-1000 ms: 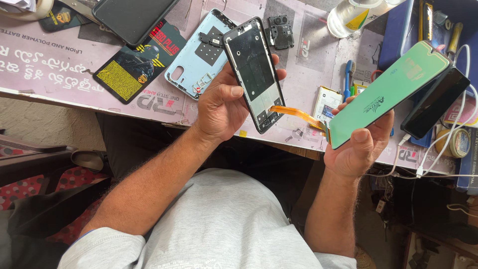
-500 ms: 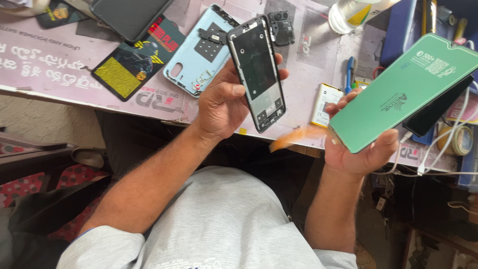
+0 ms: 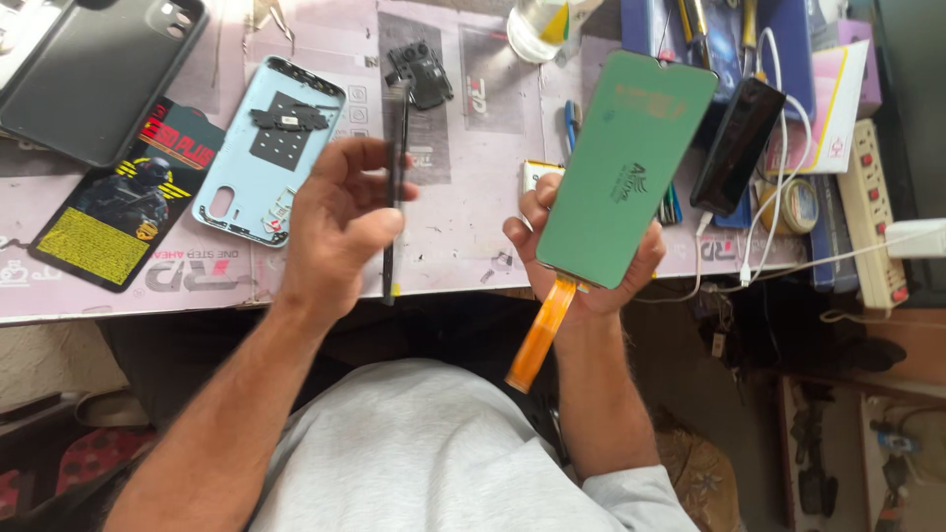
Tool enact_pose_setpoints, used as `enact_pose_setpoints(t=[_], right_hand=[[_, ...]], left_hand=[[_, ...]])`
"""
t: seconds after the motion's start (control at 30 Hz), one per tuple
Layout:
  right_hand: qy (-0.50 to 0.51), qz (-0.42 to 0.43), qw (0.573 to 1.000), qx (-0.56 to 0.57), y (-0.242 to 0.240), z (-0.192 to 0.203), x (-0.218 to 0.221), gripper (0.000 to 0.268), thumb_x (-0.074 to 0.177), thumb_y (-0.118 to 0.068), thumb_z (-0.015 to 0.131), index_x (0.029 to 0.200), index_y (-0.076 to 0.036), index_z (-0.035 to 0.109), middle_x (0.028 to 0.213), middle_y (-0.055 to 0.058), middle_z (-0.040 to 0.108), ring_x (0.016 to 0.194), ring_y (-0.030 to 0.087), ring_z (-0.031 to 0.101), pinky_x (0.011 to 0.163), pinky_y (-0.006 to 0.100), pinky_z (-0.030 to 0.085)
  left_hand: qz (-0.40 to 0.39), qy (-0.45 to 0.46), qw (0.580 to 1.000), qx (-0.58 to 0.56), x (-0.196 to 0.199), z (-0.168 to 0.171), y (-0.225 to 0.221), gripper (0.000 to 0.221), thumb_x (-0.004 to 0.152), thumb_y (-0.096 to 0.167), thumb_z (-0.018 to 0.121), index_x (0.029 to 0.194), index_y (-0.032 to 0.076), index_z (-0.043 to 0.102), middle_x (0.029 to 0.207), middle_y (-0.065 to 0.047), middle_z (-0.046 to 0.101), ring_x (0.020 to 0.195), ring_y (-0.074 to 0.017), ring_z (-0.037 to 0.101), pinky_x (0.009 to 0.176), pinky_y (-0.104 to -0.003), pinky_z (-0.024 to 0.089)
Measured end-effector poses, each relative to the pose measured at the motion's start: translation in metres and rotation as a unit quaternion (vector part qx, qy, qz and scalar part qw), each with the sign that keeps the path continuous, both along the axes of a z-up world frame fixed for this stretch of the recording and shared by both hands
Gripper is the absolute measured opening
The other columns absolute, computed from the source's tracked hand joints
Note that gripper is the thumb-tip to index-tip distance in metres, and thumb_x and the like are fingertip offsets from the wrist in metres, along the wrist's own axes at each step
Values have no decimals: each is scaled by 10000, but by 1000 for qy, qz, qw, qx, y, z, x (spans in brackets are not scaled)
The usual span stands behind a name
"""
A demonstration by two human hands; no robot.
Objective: The person works on a disassembled mobile phone by removing a black internal component using a screwdriver, peeling adhesive from a new screen assembly, and applying tape to the internal parts.
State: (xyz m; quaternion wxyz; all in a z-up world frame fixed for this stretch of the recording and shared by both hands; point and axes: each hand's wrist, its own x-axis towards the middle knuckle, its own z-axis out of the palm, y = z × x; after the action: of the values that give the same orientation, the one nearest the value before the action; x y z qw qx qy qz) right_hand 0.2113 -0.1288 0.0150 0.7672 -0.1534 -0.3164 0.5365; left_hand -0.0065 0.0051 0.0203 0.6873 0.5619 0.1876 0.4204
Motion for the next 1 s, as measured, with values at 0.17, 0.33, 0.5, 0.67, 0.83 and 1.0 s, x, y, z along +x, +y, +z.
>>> enact_pose_setpoints(t=[0.17,0.33,0.5,0.67,0.83,1.0], right_hand=[[20,26,999,8,4,-6,-1,613,898,-534,731,1285,-66,650,1198,147,626,1112,225,619,987,418,511],[-6,36,998,47,8,-9,-3,591,878,-531,724,1246,-70,685,1120,132,643,1063,227,628,949,428,526],[-54,43,995,70,7,-5,-4,649,822,-537,745,1278,-78,705,1094,119,646,997,222,641,883,404,539],[-60,72,991,94,15,-4,-6,612,827,-512,713,1246,-66,703,1118,136,644,1005,232,637,844,396,545],[-21,88,995,39,13,-13,-15,595,906,-534,658,1164,-1,714,1004,190,656,837,267,638,737,396,556],[30,102,993,-46,13,-27,-33,716,879,-517,670,1377,-13,574,1070,208,625,804,354,650,643,468,585]], left_hand=[[170,370,803,435,-1,21,-6,720,774,326,815,1337,-27,539,1105,-152,667,1009,-283,640,998,-516,436],[185,477,716,475,7,17,-9,733,713,451,822,1231,-35,642,958,-137,650,870,-265,583,880,-474,385],[147,539,681,474,12,5,-9,682,713,450,818,1196,-17,698,965,-141,646,888,-266,553,842,-476,350],[174,530,648,518,11,11,-13,658,724,523,822,1140,29,697,1269,-197,610,1082,-294,537,923,-464,322],[37,220,939,261,4,40,-21,527,856,348,703,1240,-1,609,1273,-113,576,1088,-206,578,961,-418,485],[-99,2,995,-25,13,45,-21,337,902,176,715,1140,-36,608,1105,-140,563,856,-158,632,509,-295,627]])
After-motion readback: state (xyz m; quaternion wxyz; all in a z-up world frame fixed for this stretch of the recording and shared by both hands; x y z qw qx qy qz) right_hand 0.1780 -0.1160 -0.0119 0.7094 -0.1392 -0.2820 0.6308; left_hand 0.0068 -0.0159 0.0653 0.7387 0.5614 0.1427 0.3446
